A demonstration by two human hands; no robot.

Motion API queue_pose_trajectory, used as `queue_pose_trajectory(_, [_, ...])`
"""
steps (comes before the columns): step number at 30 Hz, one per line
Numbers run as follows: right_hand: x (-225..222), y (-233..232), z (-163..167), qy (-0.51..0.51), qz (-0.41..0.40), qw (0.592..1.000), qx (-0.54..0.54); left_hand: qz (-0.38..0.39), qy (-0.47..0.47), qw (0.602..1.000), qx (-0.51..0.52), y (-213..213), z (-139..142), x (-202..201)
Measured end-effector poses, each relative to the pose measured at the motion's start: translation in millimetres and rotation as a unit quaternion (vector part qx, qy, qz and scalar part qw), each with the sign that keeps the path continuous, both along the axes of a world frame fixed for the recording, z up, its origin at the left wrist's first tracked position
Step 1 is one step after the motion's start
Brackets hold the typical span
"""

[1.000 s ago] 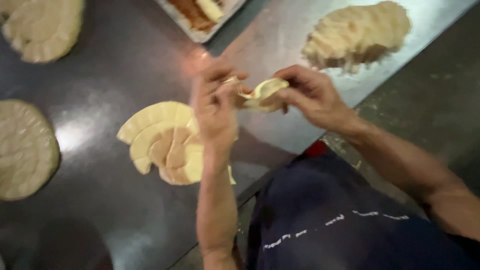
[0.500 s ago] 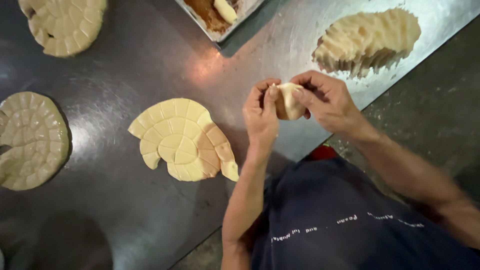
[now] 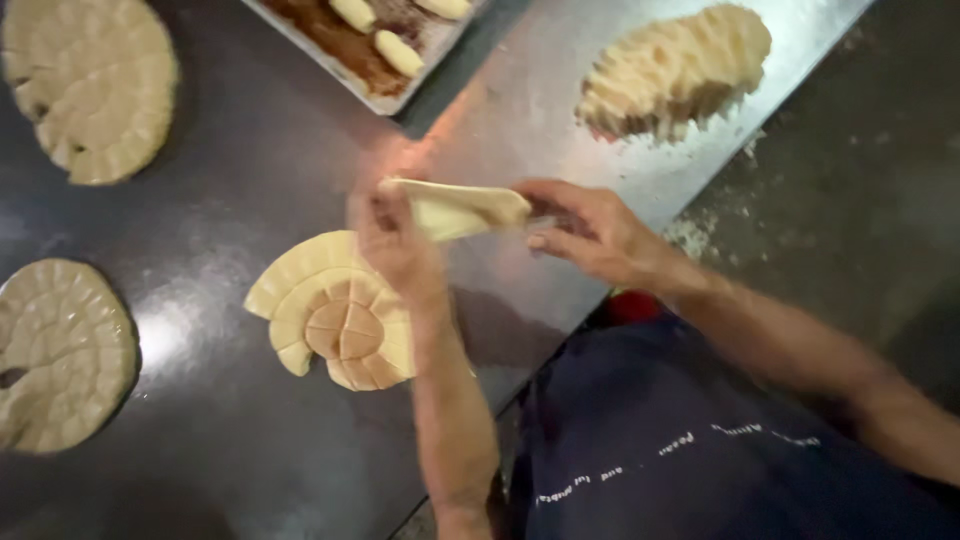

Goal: The person tears pieces from a flattened sheet of dough on a metal worktable, stretches and rolls each piece by hand into a cylinder, and places the shaped dough rolls onto a baking tray. They work through the dough pieces one at a time, arranging finished rolls on the tray.

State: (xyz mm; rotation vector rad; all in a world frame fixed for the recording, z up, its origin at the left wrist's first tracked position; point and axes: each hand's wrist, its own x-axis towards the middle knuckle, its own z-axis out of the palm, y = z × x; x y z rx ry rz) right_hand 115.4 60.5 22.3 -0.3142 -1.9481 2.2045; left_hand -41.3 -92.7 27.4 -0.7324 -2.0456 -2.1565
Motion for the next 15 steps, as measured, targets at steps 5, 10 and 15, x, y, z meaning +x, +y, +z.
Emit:
queue_pose_trajectory(5, [-8,119,-31,0.049,-0.087,0.746,0.659,0.017,0.175,0.983,-0.049,-38,1,18])
queue_pose_trajectory(10, [1,220,-63,-0.181,0.025,0.759,0.625,-0.188,0.207,0.883,-0.376,-19,-86,79])
queue_pose_trajectory(15, [16,224,-82,-0.159,0.020,0.769,0.619,-0.176,0.252,0.856,-0.416,-21,-147,112])
